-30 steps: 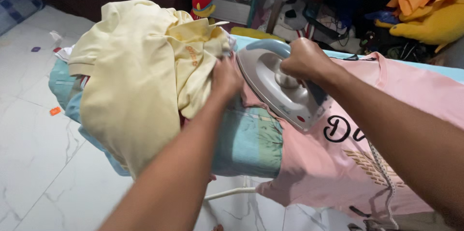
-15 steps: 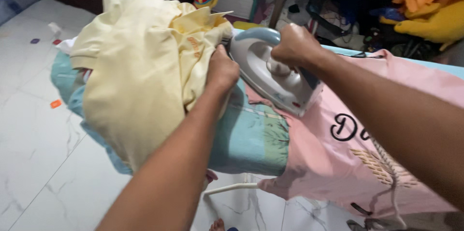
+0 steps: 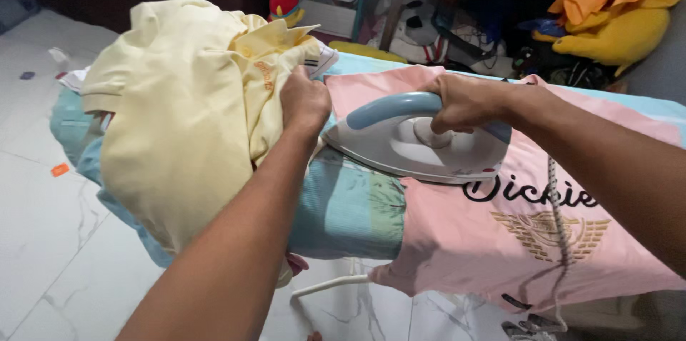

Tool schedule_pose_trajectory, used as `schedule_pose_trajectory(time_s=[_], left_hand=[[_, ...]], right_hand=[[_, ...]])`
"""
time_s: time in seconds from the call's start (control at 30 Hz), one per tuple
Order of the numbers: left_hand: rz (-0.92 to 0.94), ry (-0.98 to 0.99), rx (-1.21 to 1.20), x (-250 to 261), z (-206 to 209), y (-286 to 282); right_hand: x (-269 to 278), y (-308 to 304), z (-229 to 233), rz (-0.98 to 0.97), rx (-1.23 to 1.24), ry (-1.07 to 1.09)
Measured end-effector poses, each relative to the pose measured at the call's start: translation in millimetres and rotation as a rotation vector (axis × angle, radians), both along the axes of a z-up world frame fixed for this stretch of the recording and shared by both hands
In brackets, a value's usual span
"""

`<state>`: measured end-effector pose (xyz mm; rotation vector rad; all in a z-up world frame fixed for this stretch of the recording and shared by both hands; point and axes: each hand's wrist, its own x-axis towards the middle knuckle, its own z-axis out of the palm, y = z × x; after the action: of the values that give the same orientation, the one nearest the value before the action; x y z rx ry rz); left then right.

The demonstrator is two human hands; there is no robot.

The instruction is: The person irons a pink t-shirt on an ironing board. They smooth the fabric with their hands and move the iron across the shirt's surface, including the sleeves and body, to remove wrinkles.

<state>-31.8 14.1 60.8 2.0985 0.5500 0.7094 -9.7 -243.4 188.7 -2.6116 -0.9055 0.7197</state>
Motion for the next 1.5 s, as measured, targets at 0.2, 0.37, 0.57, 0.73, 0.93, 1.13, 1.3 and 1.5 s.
schedule_pose_trajectory(time_s=[0.2, 0.37, 0.57, 0.73, 0.93, 1.13, 1.3, 1.5], left_hand=[[-0.105, -0.132, 0.104, -9.1, -2.8, -14.6], [-0.363, 0.107, 0.288, -23.9, -1.4, -42.8], [-0.465, 0.541, 0.588, -21.6, -10.9, -53.5], [-0.448, 0.524, 0.571, -17.6, -15.8, -52.1], [-0.184, 0.395, 0.358, 5.4, -22.0, -58.9], [0.194, 0.330, -0.241, 87.2, -38.9, -43.5], [-0.204, 0.124, -0.898, 89.8, -51.0, -41.4], [-0.017, 0.091, -0.329, 26.2, -25.8, -48.2]], right_hand=[[-24.4, -12.4, -2.9, -0.150, 0.029, -0.129], [-56.0, -56.8, -8.5, -0.531, 0.056, -0.199], [-29.9, -67.8, -25.6, -0.711, -0.015, -0.316], [36.3, -41.1, -38.2, -0.664, -0.004, -0.428], [55.1, -47.8, -46.1, -0.566, 0.032, -0.445], [-17.0, -77.0, -26.1, -0.596, 0.139, -0.182], [-65.6, -79.0, -2.8, -0.636, 0.219, -0.082], [-62.6, -63.0, -3.0, -0.630, 0.173, -0.152]])
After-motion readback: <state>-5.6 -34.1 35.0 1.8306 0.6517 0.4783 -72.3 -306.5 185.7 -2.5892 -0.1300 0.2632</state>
